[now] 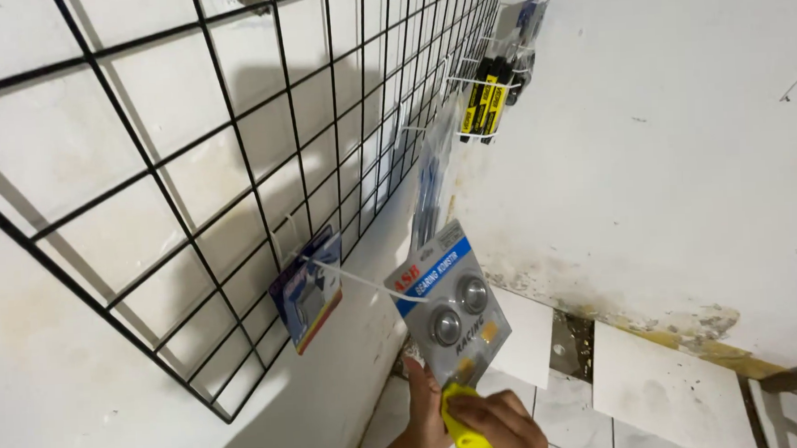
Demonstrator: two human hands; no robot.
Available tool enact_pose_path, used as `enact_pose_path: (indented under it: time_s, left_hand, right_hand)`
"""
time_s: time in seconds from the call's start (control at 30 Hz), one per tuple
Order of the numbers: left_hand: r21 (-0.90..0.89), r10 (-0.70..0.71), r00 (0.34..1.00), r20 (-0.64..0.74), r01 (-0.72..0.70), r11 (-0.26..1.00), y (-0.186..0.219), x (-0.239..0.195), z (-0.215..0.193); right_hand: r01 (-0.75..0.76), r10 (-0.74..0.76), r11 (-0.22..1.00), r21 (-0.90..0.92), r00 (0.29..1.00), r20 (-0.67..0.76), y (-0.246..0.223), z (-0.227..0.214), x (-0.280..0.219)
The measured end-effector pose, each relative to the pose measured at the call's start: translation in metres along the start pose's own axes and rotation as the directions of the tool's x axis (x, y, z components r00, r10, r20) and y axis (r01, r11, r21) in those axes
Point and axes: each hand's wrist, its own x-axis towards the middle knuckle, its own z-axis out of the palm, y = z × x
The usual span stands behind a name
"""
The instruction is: The person holds a blister pack containing two bearings and wipes its surface with a yellow cloth. The person repeatedly rubs the front and edges of the package, rotating it to access different areas, and continues wiping until the end of the clip.
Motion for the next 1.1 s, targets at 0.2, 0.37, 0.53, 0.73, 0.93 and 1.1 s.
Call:
enact_pose_path:
  time_s: [0.2,0.37,0.53,0.73,0.93,1.1]
  left_hand:
    - [0.039,0.062,0.984,0.166,-0.07,0.997,-0.007,-0.003,0.01]
    - [0.177,0.2,0.966,0.163,-0.228,0.957,-0.009,-0.005,-0.014]
    - [0.129,0.18,0.983,0.027,-0.182,0.975,-0.04,-0.008,-0.103]
    - [-0.007,0.171,0.974,0.147,-0.172,0.985,0.003,0.003,-0.027]
    - [0.048,0.05,0.989,0.143,-0.057,0.997,0.028,-0.001,0.001]
    - [-0.035,0.049,0.992,0.113,-0.046,0.998,0.053,0.002,0.038]
  right_hand:
    - [0.002,-0.005,0.996,0.084,0.999,0.039,-0.011,-0.011,0.018]
    - [-0.03,0.026,0.996,0.086,0.999,0.038,-0.01,-0.001,0.011]
    - [0.005,-0.009,0.995,0.098,0.999,0.041,-0.015,0.001,0.028]
    - [-0.01,0.001,0.997,0.075,0.994,0.111,-0.018,0.006,0.039]
    - [0.054,-0.063,0.997,0.06,0.985,0.163,-0.011,0.011,0.038]
    - [0.116,-0.136,0.988,0.098,0.963,0.234,-0.008,0.002,0.035]
